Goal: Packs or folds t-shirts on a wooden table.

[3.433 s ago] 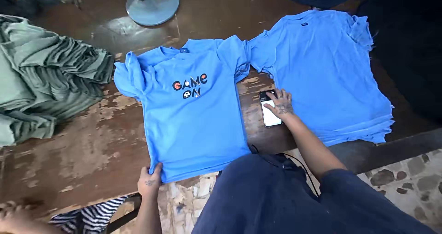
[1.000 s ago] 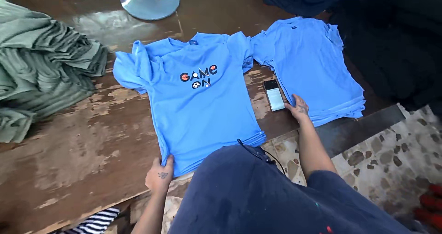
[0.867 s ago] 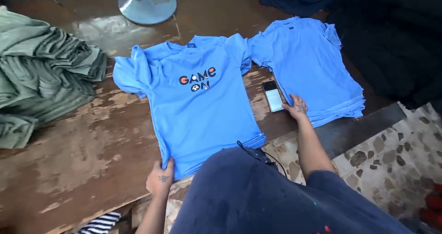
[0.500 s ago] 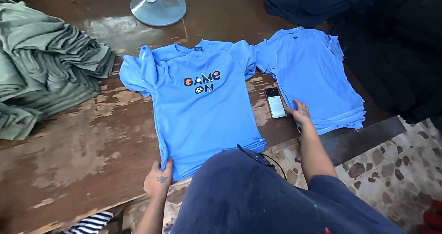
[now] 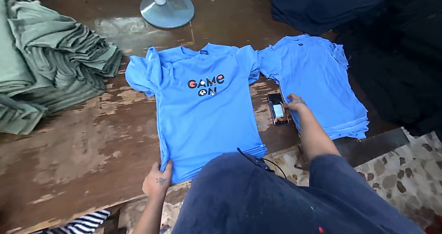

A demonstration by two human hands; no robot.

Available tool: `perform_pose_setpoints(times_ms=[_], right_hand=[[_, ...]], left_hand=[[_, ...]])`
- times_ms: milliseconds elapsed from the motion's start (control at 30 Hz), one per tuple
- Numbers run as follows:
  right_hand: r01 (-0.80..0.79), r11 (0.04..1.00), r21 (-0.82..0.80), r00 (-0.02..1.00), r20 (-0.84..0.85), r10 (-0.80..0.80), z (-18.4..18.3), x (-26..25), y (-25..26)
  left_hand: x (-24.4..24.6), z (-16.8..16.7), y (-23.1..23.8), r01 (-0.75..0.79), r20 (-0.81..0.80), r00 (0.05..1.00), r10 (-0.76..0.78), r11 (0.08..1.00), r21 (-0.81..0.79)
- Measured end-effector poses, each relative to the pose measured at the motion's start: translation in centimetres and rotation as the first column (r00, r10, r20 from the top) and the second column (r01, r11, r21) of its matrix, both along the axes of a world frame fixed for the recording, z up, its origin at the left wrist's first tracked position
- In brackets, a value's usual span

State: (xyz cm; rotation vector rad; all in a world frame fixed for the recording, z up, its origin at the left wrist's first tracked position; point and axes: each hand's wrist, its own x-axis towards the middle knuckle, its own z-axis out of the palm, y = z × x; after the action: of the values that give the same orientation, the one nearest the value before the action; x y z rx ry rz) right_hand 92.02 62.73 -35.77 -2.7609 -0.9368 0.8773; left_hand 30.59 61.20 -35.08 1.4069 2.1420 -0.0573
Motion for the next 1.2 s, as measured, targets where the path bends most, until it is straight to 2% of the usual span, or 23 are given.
perform_pose_setpoints(times_ms=[67, 167, 233, 300, 367, 533, 633, 733, 800, 867, 967, 1033, 1133, 1200], right_hand=[[0.041, 0.998, 0.043, 0.999, -0.028, -0.04, -0.4, 0.9, 0.9], [-0.024, 1.0, 0.001, 0.995, -0.1, 0.024, -0.8, 1.7, 1.3], [-0.105, 0.993, -0.06, 0.993, -0.058, 0.102, -0.9, 1.3, 1.0], [-0.177, 0.966, -0.19, 0.984, -0.007, 0.179, -0.3, 0.4, 0.9], [-0.196, 0.949, -0.248, 0.979, 0.012, 0.205, 0.2, 0.1, 1.2], [-0.105, 0.987, -0.118, 0.99, -0.103, 0.093, -1.5, 2.8, 2.4], [-0.187, 0.956, -0.226, 0.982, -0.043, 0.182, -2.0, 2.5, 2.6], [-0.23, 0.91, -0.345, 0.97, -0.01, 0.242, -0.2, 0.6, 2.9], [-0.191, 0.946, -0.262, 0.98, 0.003, 0.198, -0.2, 1.2, 2.9], [-0.07, 0.983, -0.17, 0.997, -0.048, 0.063, -0.1, 1.7, 3.2], [0.018, 0.986, -0.166, 0.995, -0.096, -0.034, 0.3, 1.2, 4.0], [-0.023, 0.982, -0.189, 0.995, -0.103, 0.003, 0.3, 0.8, 3.8], [-0.16, 0.941, -0.297, 0.985, -0.103, 0.135, 2.9, -1.2, 3.3], [-0.212, 0.918, -0.335, 0.977, -0.094, 0.191, 3.2, -1.5, 2.9]], left_hand=[[0.2, 0.1, 0.0, -0.004, 0.009, 1.0, 0.004, 1.0, 0.001], [0.3, 0.7, -0.1, -0.035, 0.026, 0.999, 0.035, 0.999, -0.009], [0.3, 0.4, -0.1, -0.039, 0.007, 0.999, 0.039, 0.999, 0.001], [0.4, 0.2, -0.1, -0.041, -0.01, 0.999, 0.041, 0.999, -0.002], [0.4, 0.3, -0.1, -0.04, -0.013, 0.999, 0.04, 0.999, -0.009], [0.4, 0.3, -0.1, -0.047, -0.002, 0.999, 0.047, 0.999, -0.019], [0.3, 0.3, -0.1, -0.054, 0.003, 0.999, 0.054, 0.999, -0.006], [0.4, 0.1, -0.1, -0.056, -0.004, 0.998, 0.056, 0.998, 0.001], [0.5, 0.3, 0.0, -0.054, 0.005, 0.999, 0.054, 0.998, -0.016], [0.4, 0.3, 0.0, -0.048, 0.012, 0.999, 0.048, 0.999, -0.019], [0.4, 0.4, 0.0, -0.047, 0.013, 0.999, 0.048, 0.999, -0.019], [0.3, 0.3, 0.1, -0.056, 0.016, 0.998, 0.057, 0.998, -0.014], [0.2, 0.0, 0.1, -0.067, 0.022, 0.997, 0.067, 0.998, -0.005], [0.1, 0.0, 0.1, -0.068, 0.025, 0.997, 0.068, 0.998, -0.009]])
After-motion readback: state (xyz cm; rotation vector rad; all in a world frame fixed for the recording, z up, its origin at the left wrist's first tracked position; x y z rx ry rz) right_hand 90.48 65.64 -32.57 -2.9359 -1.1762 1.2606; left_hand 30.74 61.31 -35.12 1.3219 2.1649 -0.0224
